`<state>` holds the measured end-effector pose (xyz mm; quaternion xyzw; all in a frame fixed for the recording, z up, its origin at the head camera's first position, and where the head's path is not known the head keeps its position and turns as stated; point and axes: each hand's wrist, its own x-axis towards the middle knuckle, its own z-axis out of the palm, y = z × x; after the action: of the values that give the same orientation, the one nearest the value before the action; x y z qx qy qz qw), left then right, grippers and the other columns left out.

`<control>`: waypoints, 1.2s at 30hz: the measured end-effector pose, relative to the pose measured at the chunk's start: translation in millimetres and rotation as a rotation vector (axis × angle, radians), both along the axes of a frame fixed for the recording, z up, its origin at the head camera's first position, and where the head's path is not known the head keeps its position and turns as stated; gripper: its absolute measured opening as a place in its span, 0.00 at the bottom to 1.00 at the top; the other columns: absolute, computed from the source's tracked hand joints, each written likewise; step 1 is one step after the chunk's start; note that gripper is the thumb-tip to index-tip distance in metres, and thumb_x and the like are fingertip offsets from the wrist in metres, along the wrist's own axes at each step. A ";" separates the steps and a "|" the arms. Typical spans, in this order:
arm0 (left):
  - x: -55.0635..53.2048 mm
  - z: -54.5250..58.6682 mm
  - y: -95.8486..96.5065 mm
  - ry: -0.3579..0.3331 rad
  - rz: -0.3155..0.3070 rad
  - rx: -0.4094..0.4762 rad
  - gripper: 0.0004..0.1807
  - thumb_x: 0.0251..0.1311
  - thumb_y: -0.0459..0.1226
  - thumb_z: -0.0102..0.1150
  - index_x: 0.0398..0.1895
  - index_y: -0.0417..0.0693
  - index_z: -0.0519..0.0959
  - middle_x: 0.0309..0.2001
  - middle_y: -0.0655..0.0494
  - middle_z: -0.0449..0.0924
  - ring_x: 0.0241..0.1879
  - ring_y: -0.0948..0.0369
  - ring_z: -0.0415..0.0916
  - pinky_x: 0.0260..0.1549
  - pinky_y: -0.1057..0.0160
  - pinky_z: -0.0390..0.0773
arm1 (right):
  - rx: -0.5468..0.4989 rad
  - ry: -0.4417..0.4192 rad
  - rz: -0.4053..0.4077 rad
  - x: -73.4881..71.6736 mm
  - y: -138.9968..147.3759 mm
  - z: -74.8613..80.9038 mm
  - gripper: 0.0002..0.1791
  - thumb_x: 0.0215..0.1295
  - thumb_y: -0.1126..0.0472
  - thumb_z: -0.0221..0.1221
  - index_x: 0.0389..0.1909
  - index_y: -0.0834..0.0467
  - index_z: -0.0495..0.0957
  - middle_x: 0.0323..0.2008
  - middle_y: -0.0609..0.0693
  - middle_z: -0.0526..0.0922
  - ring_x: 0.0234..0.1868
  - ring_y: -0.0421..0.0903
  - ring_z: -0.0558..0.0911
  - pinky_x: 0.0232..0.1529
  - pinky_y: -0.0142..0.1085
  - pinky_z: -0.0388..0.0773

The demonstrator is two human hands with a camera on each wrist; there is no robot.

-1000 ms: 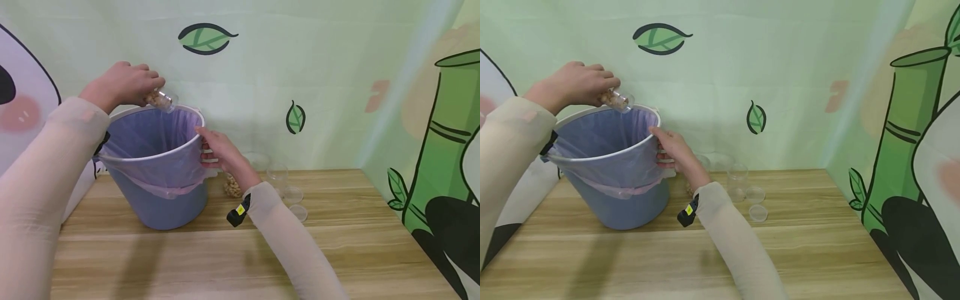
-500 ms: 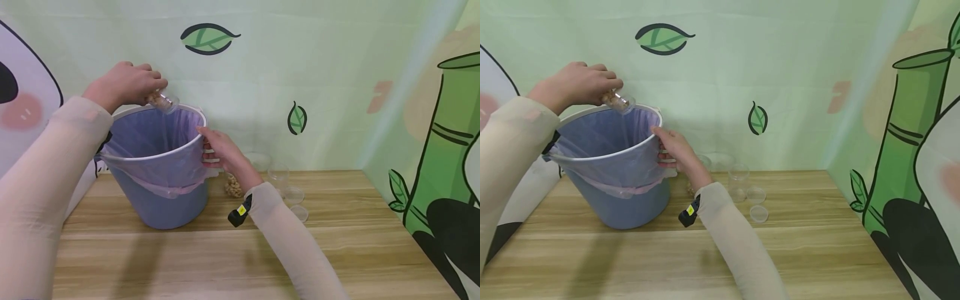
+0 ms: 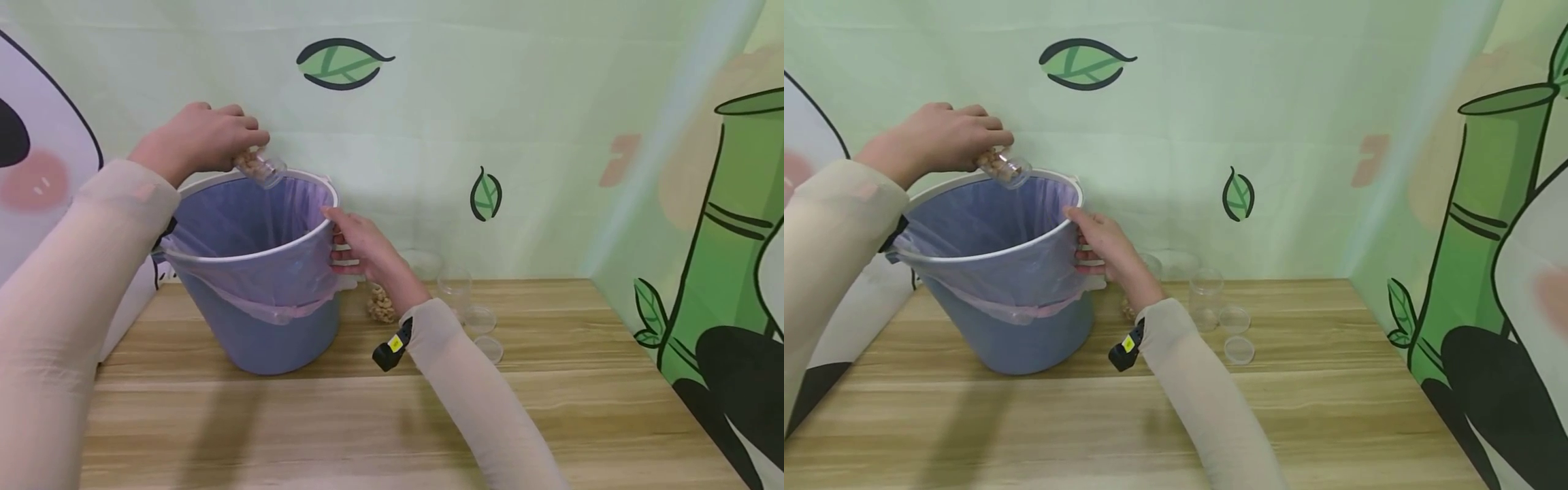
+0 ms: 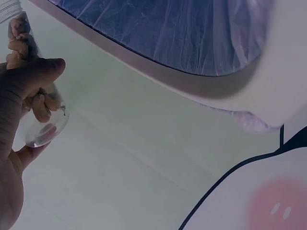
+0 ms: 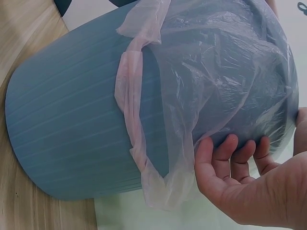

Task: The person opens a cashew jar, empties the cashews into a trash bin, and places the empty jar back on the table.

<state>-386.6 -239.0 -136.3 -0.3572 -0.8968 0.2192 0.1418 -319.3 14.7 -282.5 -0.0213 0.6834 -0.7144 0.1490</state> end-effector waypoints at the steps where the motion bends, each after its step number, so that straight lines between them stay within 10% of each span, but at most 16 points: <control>1: 0.1 0.0 -0.4 0.001 0.002 0.000 0.21 0.53 0.25 0.68 0.49 0.45 0.74 0.48 0.41 0.79 0.49 0.41 0.72 0.33 0.39 0.75 | 0.001 0.000 0.002 0.1 0.4 -0.2 0.26 0.66 0.36 0.59 0.44 0.56 0.74 0.38 0.51 0.75 0.32 0.47 0.79 0.39 0.46 0.85; 36: 1.5 20.6 -1.7 0.068 -0.071 -0.046 0.25 0.48 0.23 0.70 0.50 0.41 0.74 0.46 0.40 0.77 0.46 0.40 0.71 0.40 0.35 0.69 | 0.013 0.002 0.015 -2.6 3.1 -0.9 0.27 0.66 0.35 0.59 0.46 0.56 0.73 0.39 0.51 0.74 0.33 0.47 0.79 0.41 0.46 0.85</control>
<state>-385.1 -240.7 -115.6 -0.3840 -0.8731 0.2465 0.1718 -321.9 17.8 -283.4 -0.0262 0.6882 -0.7087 0.1535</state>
